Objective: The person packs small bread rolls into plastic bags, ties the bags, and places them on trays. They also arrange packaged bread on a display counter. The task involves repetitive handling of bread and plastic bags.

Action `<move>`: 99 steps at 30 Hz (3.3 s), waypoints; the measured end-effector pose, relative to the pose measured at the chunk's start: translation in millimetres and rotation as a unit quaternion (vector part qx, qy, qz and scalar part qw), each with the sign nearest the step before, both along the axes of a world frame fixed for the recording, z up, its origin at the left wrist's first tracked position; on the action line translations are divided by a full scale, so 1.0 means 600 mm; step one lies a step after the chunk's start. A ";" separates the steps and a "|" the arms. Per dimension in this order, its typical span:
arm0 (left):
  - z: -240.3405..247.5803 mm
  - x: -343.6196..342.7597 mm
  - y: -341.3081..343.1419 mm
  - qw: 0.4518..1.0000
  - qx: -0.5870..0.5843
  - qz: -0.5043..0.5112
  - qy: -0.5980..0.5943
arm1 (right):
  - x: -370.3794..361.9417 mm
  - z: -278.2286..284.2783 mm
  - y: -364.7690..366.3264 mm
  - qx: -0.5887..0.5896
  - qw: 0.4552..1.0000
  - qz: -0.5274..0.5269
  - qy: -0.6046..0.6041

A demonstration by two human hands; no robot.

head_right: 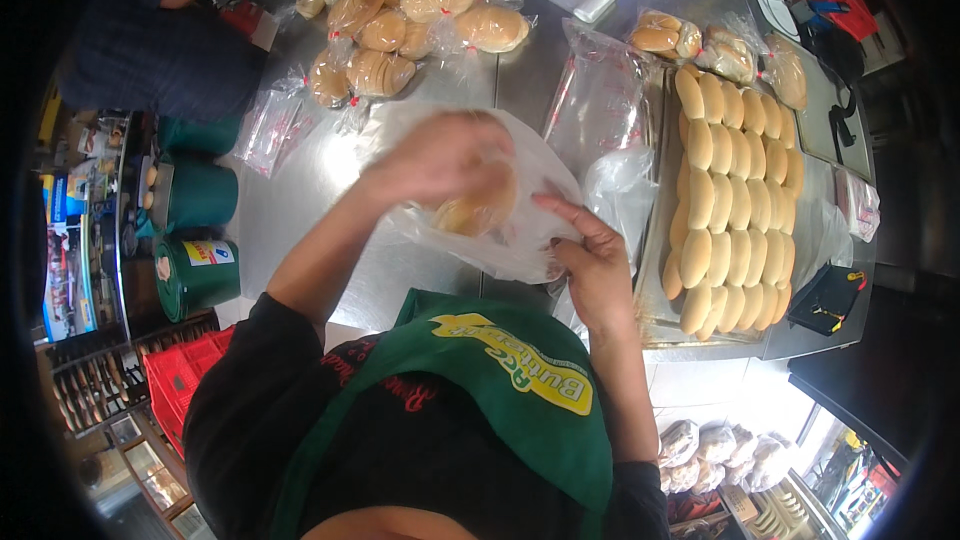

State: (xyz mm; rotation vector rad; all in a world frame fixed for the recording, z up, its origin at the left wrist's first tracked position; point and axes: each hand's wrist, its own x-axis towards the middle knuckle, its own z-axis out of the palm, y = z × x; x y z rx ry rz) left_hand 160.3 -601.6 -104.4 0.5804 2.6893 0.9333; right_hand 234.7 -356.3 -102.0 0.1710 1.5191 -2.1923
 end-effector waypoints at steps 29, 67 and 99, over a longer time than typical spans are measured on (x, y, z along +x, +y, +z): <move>-0.012 0.018 -0.017 0.928 0.316 0.115 -0.160 | 0.001 0.018 -0.036 -0.041 0.996 -0.002 0.084; -0.044 0.080 0.008 0.840 0.421 0.187 -0.285 | 0.010 -0.020 0.011 -0.082 0.989 -0.011 0.125; -0.096 0.094 0.028 0.928 0.267 0.259 0.006 | 0.181 -0.056 0.085 0.201 0.957 -0.070 0.196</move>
